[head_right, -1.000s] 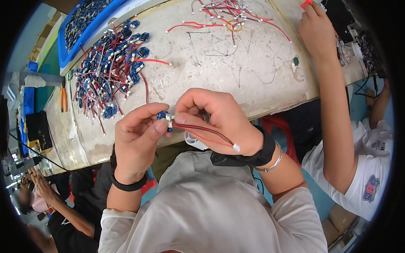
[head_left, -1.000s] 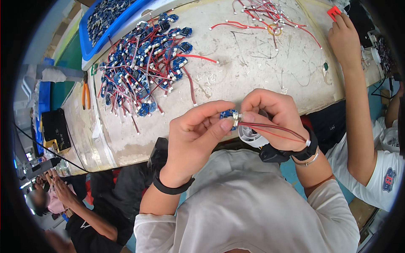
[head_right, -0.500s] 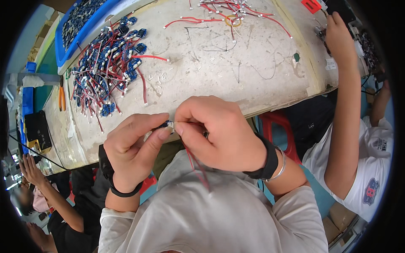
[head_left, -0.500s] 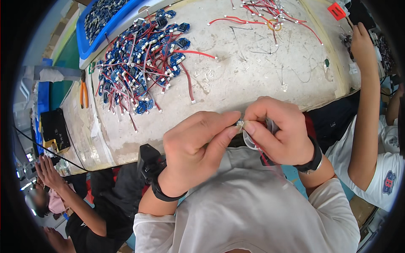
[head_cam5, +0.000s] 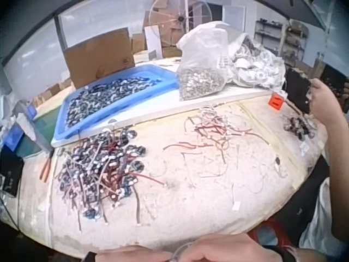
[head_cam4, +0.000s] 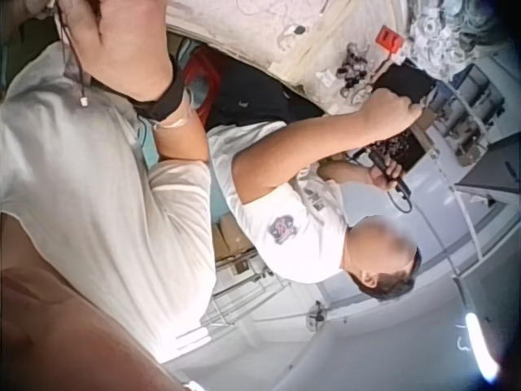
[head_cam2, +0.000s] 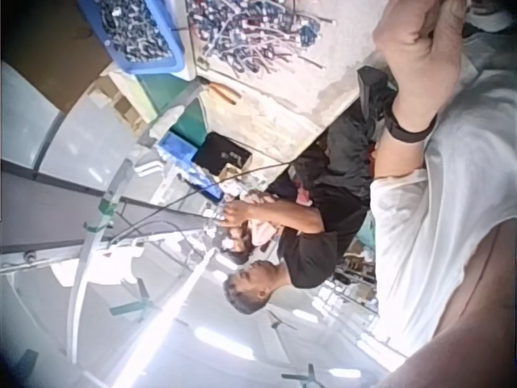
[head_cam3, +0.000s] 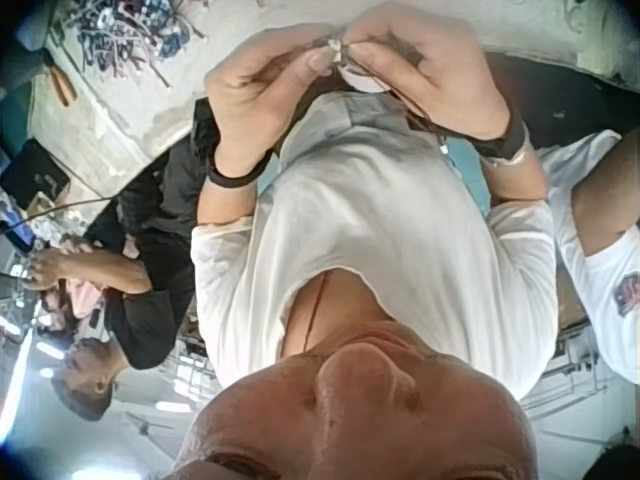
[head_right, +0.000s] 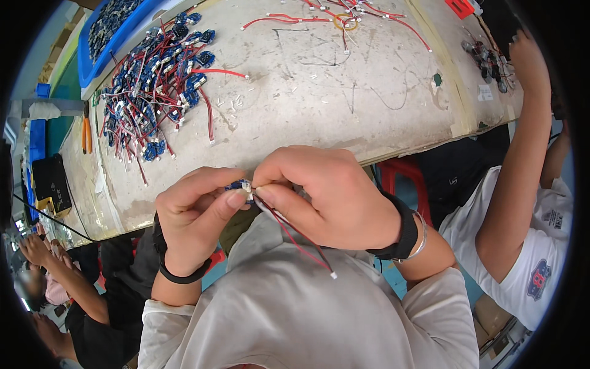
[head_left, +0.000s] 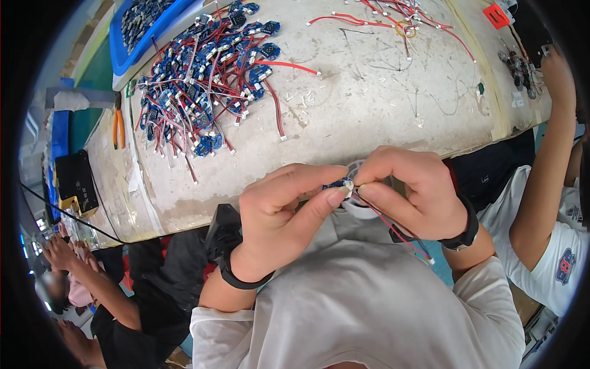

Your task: Manually assembling electrical components by connecting wires to circuit boards and fitting them into plastic housings.

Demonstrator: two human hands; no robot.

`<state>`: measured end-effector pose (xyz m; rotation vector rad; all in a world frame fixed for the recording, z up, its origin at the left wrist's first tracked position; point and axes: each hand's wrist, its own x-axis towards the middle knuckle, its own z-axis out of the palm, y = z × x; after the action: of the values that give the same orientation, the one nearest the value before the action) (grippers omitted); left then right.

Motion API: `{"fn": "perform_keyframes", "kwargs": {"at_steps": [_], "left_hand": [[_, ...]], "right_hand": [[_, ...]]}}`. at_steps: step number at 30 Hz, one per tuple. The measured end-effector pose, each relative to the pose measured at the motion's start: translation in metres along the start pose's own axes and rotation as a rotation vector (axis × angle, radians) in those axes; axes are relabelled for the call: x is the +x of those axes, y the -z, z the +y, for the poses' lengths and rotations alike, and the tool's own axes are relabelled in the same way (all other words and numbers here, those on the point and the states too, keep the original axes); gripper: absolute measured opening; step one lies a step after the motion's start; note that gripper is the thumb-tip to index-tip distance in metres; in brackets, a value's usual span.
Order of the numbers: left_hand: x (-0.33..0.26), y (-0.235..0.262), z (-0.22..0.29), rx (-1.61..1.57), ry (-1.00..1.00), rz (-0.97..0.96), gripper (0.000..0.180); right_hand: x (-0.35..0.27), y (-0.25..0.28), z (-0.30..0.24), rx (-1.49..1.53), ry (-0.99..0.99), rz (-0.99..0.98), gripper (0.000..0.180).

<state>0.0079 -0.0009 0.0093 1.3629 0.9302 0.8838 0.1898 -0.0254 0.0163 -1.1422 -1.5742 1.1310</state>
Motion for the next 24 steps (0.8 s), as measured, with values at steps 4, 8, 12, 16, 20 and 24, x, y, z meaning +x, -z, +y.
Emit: {"fn": "perform_keyframes", "kwargs": {"at_steps": [4, 8, 12, 16, 20, 24], "left_hand": [[-0.004, 0.003, 0.003, 0.197, -0.075, -0.003, 0.019], [-0.008, 0.009, 0.007, 0.158, -0.066, -0.040, 0.019], [-0.016, 0.023, 0.001, -0.256, 0.024, -0.042, 0.020], [-0.022, 0.044, -0.005, -0.560, -0.078, 0.020, 0.019], [-0.028, 0.093, -0.005, -0.914, -0.106, 0.133, 0.035], [-0.035, 0.158, 0.004, -0.765, -0.223, 0.382, 0.039]], "right_hand": [[0.000, -0.004, 0.005, -0.193, 0.076, -0.031, 0.004], [0.001, -0.009, 0.004, -0.186, 0.158, -0.044, 0.007], [0.006, -0.004, 0.006, -0.184, 0.241, -0.020, 0.021], [0.001, -0.015, 0.010, 0.050, 0.047, -0.206, 0.051], [0.000, -0.025, 0.013, 0.215, -0.033, -0.033, 0.043], [-0.005, -0.007, 0.011, 0.045, -0.034, -0.033, 0.022]]}}
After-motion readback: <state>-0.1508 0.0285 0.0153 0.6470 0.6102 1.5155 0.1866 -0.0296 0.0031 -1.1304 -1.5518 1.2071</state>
